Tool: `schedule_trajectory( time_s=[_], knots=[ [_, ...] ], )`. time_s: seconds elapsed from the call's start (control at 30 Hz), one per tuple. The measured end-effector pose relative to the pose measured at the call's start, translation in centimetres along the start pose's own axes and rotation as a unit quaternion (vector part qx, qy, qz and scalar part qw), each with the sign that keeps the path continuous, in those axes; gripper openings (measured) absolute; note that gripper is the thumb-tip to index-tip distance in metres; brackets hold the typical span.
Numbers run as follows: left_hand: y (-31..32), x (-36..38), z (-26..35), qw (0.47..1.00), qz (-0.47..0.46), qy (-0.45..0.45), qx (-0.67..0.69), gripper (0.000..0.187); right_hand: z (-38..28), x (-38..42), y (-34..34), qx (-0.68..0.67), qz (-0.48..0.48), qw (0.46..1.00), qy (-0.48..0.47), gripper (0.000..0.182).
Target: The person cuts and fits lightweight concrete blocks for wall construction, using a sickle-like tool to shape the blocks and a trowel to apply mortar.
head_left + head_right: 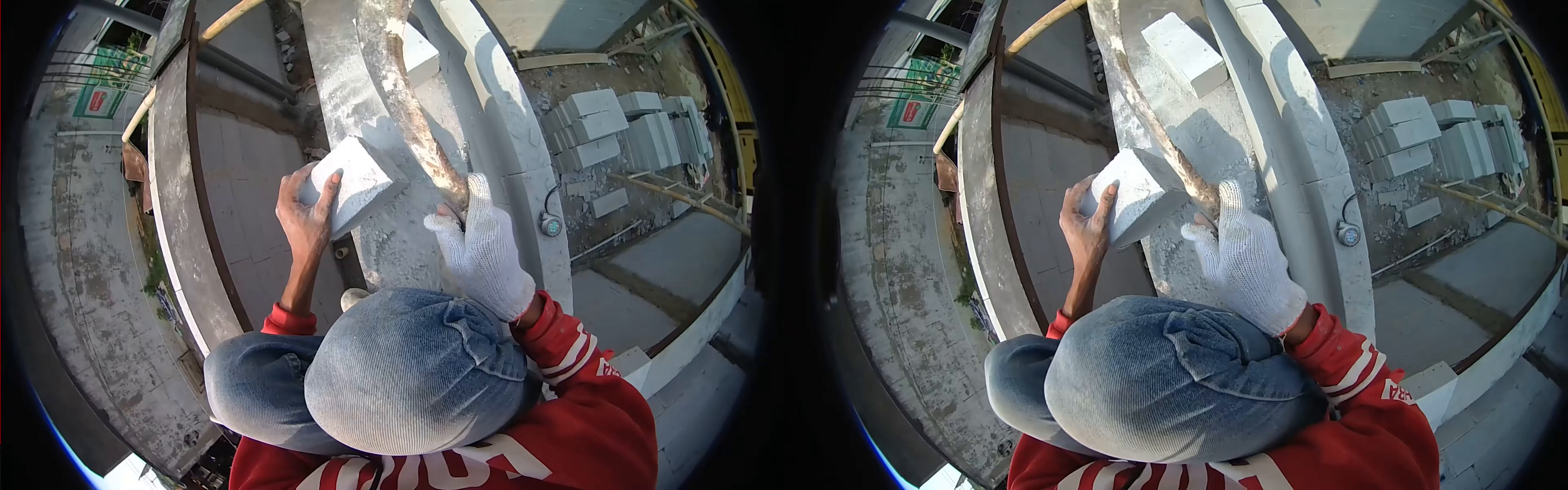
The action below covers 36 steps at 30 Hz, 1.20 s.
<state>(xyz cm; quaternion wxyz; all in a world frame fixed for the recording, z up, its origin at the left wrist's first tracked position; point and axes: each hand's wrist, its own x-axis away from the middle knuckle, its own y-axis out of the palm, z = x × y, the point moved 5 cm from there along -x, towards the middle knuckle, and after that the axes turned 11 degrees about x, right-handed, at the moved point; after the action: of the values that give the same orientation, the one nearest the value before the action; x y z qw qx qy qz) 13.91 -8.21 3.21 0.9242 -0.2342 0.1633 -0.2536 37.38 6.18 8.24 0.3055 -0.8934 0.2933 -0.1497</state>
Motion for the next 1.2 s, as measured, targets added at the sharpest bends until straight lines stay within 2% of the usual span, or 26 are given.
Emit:
schedule_trajectory(
  time_s=[0.03, 0.07, 0.1, 0.17, 0.2, 0.27, 0.3, 0.37, 0.4, 0.43, 0.5, 0.63, 0.67, 0.8, 0.87, 0.9, 0.97, 1.03, 1.1, 1.13, 1.2],
  knots=[
    [0.1, -0.1, -0.2, 1.0, -0.002, 0.003, 0.001, 0.046, 0.6, 0.0, 0.9, 0.029, -0.001, 1.0, -0.003, 0.058],
    [0.0, -0.1, -0.2, 1.0, 0.004, 0.003, 0.002, 0.046, 0.9, -0.2, 2.6, 0.078, -0.053, 0.995, -0.015, 0.056],
    [0.0, -0.1, -0.1, 1.0, 0.008, 0.003, 0.002, 0.046, 1.5, 0.0, 2.5, 0.076, -0.047, 0.996, -0.011, 0.056],
    [0.3, -0.6, 0.1, 1.0, 0.004, 0.017, 0.0, 0.046, 2.3, -0.6, 2.6, 0.035, -0.123, 0.991, 0.031, 0.053],
    [0.0, -0.1, 0.1, 1.0, 0.002, 0.012, -0.009, 0.045, 2.1, -0.3, 2.3, 0.029, -0.128, 0.991, 0.034, 0.053],
    [0.0, -0.4, 0.0, 1.0, -0.001, 0.012, -0.008, 0.045, 0.8, -0.1, 0.1, 0.048, 0.047, 0.996, -0.063, 0.05],
    [-0.1, -0.1, -0.2, 1.0, 0.001, 0.01, -0.001, 0.045, 1.1, 0.1, 0.4, 0.043, 0.039, 0.996, -0.061, 0.05],
    [-0.2, 0.1, -0.2, 1.0, 0.0, 0.01, -0.01, 0.044, 0.8, 0.5, -0.1, 0.109, 0.145, 0.972, -0.149, 0.048],
    [-0.1, -0.1, -0.1, 1.0, -0.001, 0.016, -0.014, 0.043, 1.6, 0.3, 0.5, -0.001, 0.043, 0.999, -0.006, 0.045],
    [0.0, -0.3, 0.0, 1.0, -0.001, 0.022, -0.012, 0.043, 2.2, 0.1, 1.1, 0.0, 0.049, 0.999, -0.007, 0.045],
    [0.0, -0.1, 0.0, 1.0, 0.007, 0.005, -0.004, 0.043, 3.6, 0.1, 4.0, 0.051, -0.057, 0.997, -0.023, 0.043],
    [-0.3, -0.1, 0.0, 0.999, -0.002, 0.011, -0.033, 0.043, 2.1, -0.3, 1.0, 0.062, -0.024, 0.997, -0.039, 0.054],
    [-0.1, -0.3, 0.1, 1.0, -0.004, 0.005, -0.021, 0.043, 2.0, -0.2, 0.6, 0.036, 0.043, 0.997, -0.057, 0.06],
    [-0.1, -0.1, 0.2, 1.0, -0.002, 0.013, -0.012, 0.043, 2.6, 0.2, 1.4, -0.003, 0.068, 0.998, -0.009, 0.059],
    [0.0, 0.0, 0.3, 1.0, -0.01, -0.004, -0.014, 0.047, 5.4, 0.5, 5.7, 0.125, -0.069, 0.988, -0.053, 0.058],
    [-0.1, -0.1, 0.2, 0.999, -0.02, -0.023, -0.021, 0.05, 6.0, 0.7, 5.3, 0.124, -0.063, 0.989, -0.051, 0.058],
    [-0.1, -0.9, 0.1, 1.0, -0.005, 0.015, -0.023, 0.046, 8.4, -0.4, 5.3, 0.035, -0.13, 0.99, 0.037, 0.059],
    [-0.2, 0.5, -0.1, 0.999, -0.003, 0.019, -0.034, 0.043, 6.7, 0.2, 3.2, -0.02, -0.129, 0.99, 0.061, 0.059],
    [-0.3, 0.0, 0.4, 1.0, -0.007, -0.008, -0.022, 0.043, 4.5, 0.1, 0.3, -0.05, 0.032, 0.998, 0.003, 0.06],
    [-0.3, -0.1, 0.1, 1.0, -0.009, -0.016, -0.012, 0.043, 3.2, 0.3, -0.6, -0.145, 0.058, 0.987, 0.032, 0.06],
    [-0.4, 0.0, 0.0, 1.0, -0.008, -0.004, -0.023, 0.043, 2.9, 0.1, 0.3, -0.108, 0.032, 0.994, 0.015, 0.061]
  ],
)
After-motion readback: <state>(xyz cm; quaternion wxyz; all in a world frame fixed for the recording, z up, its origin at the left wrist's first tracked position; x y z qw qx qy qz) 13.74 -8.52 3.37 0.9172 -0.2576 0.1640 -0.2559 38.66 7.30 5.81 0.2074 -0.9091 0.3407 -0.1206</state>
